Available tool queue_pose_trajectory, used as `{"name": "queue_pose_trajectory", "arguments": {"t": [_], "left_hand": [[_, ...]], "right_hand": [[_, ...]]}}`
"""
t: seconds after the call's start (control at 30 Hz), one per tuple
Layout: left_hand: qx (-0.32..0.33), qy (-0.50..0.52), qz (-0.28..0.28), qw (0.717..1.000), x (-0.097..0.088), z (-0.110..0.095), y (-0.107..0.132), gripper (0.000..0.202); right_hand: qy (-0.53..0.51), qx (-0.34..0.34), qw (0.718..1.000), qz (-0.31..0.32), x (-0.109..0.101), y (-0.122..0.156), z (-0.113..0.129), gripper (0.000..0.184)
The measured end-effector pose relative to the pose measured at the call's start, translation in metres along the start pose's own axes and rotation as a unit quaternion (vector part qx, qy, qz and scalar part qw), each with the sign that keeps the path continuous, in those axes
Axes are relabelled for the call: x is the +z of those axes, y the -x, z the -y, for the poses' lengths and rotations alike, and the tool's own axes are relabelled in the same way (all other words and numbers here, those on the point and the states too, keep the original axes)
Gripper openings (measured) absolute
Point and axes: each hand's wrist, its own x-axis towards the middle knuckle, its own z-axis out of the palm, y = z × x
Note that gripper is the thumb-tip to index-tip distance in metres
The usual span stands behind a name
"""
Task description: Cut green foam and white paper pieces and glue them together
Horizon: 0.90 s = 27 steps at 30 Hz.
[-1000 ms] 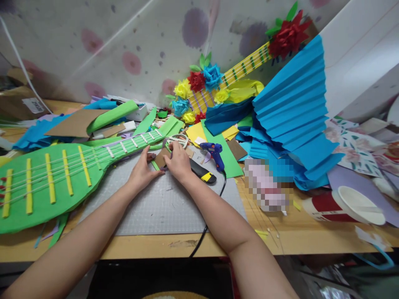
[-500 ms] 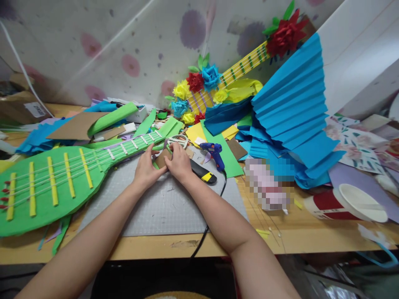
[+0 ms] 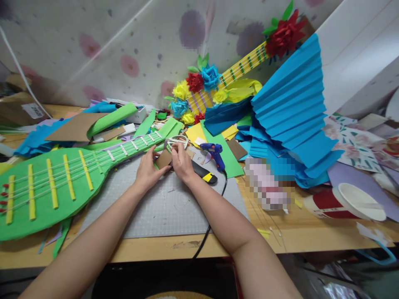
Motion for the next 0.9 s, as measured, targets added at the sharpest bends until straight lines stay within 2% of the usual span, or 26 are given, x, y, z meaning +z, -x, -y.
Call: {"name": "queue_pose_trajectory", "arguments": {"t": [0.2, 0.3, 0.67, 0.9], "left_hand": [[0.011, -0.009, 0.008, 1.000, 0.0001, 0.0023, -0.0003, 0.102], [0.019, -0.009, 0.009, 1.000, 0.0012, 0.0039, 0.0003, 0.104], [0.016, 0.008, 0.008, 1.000, 0.0020, 0.0036, 0.0010, 0.099], [0.000, -0.002, 0.007, 1.000, -0.0009, -0.0005, 0.0012, 0.082]], "right_hand": [[-0.057, 0.008, 0.998, 0.000, -0.0004, 0.0003, -0.0042, 0.028], [-0.055, 0.012, 0.998, 0.003, -0.0008, 0.0004, -0.0047, 0.028], [-0.012, 0.023, 0.999, 0.021, -0.0027, -0.0004, -0.0002, 0.030], [-0.016, 0.009, 0.999, 0.034, -0.0019, 0.0008, 0.0007, 0.035]]}}
